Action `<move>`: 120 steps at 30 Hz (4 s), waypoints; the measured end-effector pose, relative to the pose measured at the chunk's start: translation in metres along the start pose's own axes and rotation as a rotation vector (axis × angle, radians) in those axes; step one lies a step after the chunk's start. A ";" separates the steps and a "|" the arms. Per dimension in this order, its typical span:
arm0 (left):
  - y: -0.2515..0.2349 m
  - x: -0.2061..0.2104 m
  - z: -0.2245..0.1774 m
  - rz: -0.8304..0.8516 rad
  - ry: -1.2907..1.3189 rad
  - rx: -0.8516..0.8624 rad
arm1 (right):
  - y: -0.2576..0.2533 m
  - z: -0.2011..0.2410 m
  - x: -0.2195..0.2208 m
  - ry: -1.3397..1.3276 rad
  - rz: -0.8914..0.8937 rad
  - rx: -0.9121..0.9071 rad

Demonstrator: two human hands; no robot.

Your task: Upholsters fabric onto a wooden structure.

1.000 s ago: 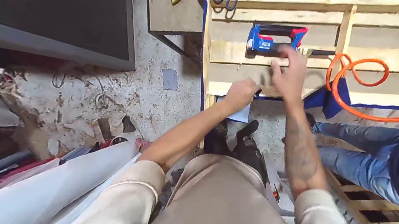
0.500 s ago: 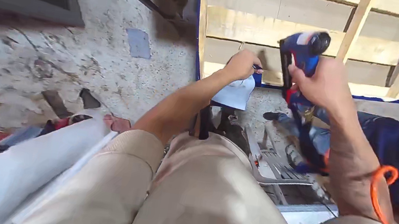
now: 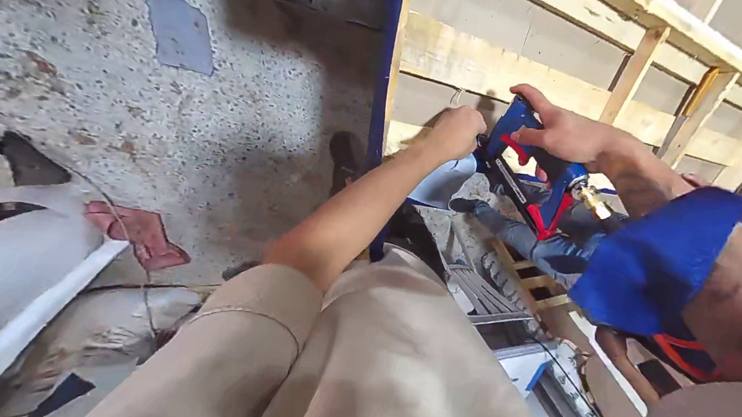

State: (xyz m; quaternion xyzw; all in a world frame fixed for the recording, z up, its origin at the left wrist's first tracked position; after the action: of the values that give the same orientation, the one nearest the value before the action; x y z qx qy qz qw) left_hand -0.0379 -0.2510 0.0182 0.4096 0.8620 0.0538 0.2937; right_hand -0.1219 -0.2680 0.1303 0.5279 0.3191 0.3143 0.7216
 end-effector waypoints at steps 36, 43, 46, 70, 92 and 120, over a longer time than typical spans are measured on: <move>0.237 0.163 0.001 -1.255 1.815 -0.584 | -0.030 -0.018 0.189 -0.470 -0.114 -0.659; 0.285 0.091 -0.011 -0.844 0.311 -0.942 | -0.022 0.034 0.195 0.052 -0.299 -0.719; 0.273 0.070 -0.002 -0.823 0.181 -0.913 | -0.011 0.032 0.197 0.097 -0.287 -0.796; 0.268 0.035 -0.004 -0.324 -0.008 -0.873 | -0.017 -0.002 0.193 -1.034 -0.043 -0.529; 0.292 0.029 0.008 -0.678 -0.033 -0.932 | -0.037 -0.030 -0.080 0.459 -0.739 -0.411; 0.293 0.016 0.051 -0.487 -0.029 -0.682 | 0.035 -0.041 0.229 0.673 -0.573 -0.682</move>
State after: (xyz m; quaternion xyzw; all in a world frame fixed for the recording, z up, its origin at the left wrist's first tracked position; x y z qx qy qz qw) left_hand 0.1799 -0.0532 0.0664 0.0739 0.8621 0.2596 0.4288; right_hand -0.0208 -0.0555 0.1243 0.0271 0.5430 0.3424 0.7663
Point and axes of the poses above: each hand's wrist, its own y-axis away from the middle knuckle, its own x-axis out of the palm, z = x × y, the point moved 9 cm from there along -y, towards the middle knuckle, and after that the axes turned 1 degree about -z, right-handed, at the moved point
